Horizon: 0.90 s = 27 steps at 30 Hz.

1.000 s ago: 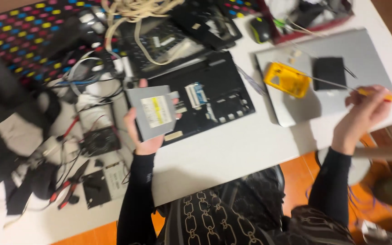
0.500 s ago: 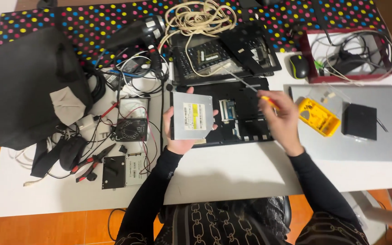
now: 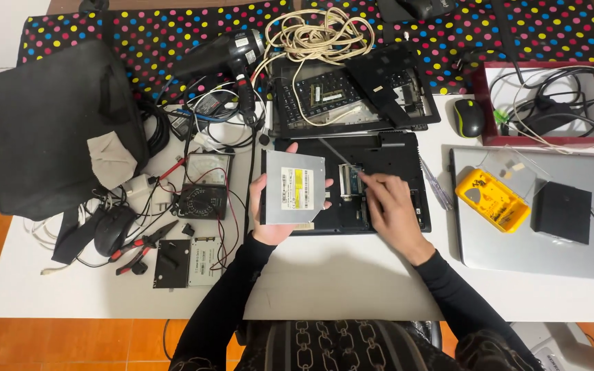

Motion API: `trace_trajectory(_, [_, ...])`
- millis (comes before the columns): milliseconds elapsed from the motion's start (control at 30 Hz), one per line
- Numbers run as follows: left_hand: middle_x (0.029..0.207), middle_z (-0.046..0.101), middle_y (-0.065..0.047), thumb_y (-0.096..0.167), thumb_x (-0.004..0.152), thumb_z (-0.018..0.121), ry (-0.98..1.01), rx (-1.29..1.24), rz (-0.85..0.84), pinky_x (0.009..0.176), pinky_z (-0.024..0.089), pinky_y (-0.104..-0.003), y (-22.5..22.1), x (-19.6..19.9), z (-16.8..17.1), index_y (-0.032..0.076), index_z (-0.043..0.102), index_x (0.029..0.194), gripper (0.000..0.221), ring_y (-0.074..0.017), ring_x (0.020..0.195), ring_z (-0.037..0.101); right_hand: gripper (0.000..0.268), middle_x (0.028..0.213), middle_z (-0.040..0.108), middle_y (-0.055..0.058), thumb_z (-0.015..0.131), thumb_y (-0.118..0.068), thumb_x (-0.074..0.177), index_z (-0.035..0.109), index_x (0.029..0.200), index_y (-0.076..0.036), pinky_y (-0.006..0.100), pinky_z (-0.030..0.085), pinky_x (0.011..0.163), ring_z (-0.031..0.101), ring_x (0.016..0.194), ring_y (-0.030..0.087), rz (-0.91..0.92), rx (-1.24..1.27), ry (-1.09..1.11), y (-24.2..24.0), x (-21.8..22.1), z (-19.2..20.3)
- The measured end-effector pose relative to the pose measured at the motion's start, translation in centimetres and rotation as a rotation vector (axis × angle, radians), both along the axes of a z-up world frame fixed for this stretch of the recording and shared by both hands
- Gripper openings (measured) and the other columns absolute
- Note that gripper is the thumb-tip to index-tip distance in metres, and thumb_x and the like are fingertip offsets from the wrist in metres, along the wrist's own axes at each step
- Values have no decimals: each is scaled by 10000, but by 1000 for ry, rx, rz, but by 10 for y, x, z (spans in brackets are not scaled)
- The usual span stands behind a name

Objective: Disassembling an optical drive and applying heat from a hair dryer to components.

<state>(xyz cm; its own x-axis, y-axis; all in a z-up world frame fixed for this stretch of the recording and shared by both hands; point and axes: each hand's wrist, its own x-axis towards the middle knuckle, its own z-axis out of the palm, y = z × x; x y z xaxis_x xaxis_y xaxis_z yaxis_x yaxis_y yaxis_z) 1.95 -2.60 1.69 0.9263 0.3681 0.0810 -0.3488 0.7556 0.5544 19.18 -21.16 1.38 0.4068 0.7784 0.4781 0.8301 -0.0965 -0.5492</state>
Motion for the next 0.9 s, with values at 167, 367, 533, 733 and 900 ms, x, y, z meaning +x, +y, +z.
trace_trajectory(167, [1536, 466, -182, 631, 955, 385, -4, -6, -10, 1004, 508, -638, 0, 0, -3, 247, 154, 1688, 860, -488, 1356, 512, 396, 1136, 635, 68, 674, 17, 881, 670, 1272, -49, 383, 410, 930, 563, 1031, 249, 25, -70, -73, 2, 2, -1])
trace_trajectory(367, [1533, 467, -179, 629, 954, 382, 15, -7, -20, 999, 504, -649, -1, 1, -2, 243, 157, 1686, 858, -495, 1353, 511, 341, 1147, 677, 38, 695, -2, 883, 712, 1217, -66, 384, 412, 960, 579, 1091, 234, -19, -95, -112, 2, 6, -4])
trace_trajectory(533, [1527, 470, -174, 613, 957, 372, 17, -24, -28, 1001, 507, -645, -1, 2, 0, 249, 165, 1686, 841, -487, 1346, 520, 335, 1165, 664, 54, 698, -33, 881, 711, 1215, -58, 390, 408, 974, 569, 1109, 245, -13, -99, -124, 3, 6, -2])
trace_trajectory(733, [1504, 484, -177, 605, 982, 375, 22, -5, -42, 992, 516, -629, -5, 1, -2, 248, 171, 1695, 823, -450, 1331, 535, 393, 1245, 631, 98, 722, -141, 926, 666, 1300, -35, 394, 407, 995, 550, 1139, 279, -38, -82, -75, 1, 1, -1])
trace_trajectory(900, [1477, 493, -154, 591, 992, 394, 37, 4, -126, 992, 526, -605, -21, 5, -13, 261, 160, 1683, 801, -407, 1328, 539, 1007, 1517, 404, 261, 826, -471, 781, 363, 1518, 36, 502, 335, 1159, 413, 1374, 440, 131, 42, -7, 1, -14, -8])
